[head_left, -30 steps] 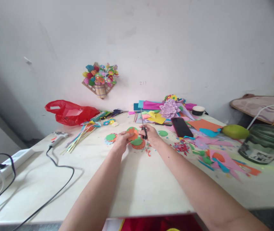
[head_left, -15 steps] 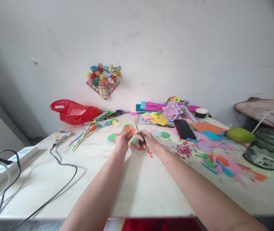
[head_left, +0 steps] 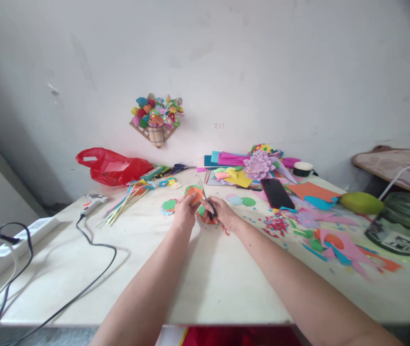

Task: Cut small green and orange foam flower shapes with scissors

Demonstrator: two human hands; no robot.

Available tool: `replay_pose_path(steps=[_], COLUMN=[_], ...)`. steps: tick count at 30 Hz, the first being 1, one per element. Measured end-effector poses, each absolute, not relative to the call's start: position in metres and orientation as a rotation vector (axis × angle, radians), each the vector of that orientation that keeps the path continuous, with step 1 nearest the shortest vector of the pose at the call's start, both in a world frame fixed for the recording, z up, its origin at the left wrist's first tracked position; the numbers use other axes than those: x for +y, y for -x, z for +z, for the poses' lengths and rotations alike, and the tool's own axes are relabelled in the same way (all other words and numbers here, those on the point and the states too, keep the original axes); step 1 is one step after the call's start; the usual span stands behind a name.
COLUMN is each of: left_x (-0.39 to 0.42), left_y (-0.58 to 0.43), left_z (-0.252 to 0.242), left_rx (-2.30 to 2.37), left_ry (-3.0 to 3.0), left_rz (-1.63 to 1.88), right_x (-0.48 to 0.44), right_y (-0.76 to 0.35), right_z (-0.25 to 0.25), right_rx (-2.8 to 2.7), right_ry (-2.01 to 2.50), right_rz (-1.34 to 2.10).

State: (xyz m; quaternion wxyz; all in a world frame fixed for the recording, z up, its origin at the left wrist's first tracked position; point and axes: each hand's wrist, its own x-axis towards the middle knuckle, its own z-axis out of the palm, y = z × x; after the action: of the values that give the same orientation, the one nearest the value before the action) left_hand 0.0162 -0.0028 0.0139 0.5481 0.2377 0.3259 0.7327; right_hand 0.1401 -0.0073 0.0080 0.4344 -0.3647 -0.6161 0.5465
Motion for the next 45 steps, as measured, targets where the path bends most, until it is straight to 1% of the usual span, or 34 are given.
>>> replay_pose_path(steps=[45], left_x=[-0.0012], left_y=[-0.0213], left_z=[0.0131], left_rx=[0.759], left_ry=[-0.452], left_rz=[1.731], right_x=[-0.0073], right_y=[-0.1405], right_z=[0.007], right_rx=[-1.559], right_ry=[0.916], right_rz=[1.346])
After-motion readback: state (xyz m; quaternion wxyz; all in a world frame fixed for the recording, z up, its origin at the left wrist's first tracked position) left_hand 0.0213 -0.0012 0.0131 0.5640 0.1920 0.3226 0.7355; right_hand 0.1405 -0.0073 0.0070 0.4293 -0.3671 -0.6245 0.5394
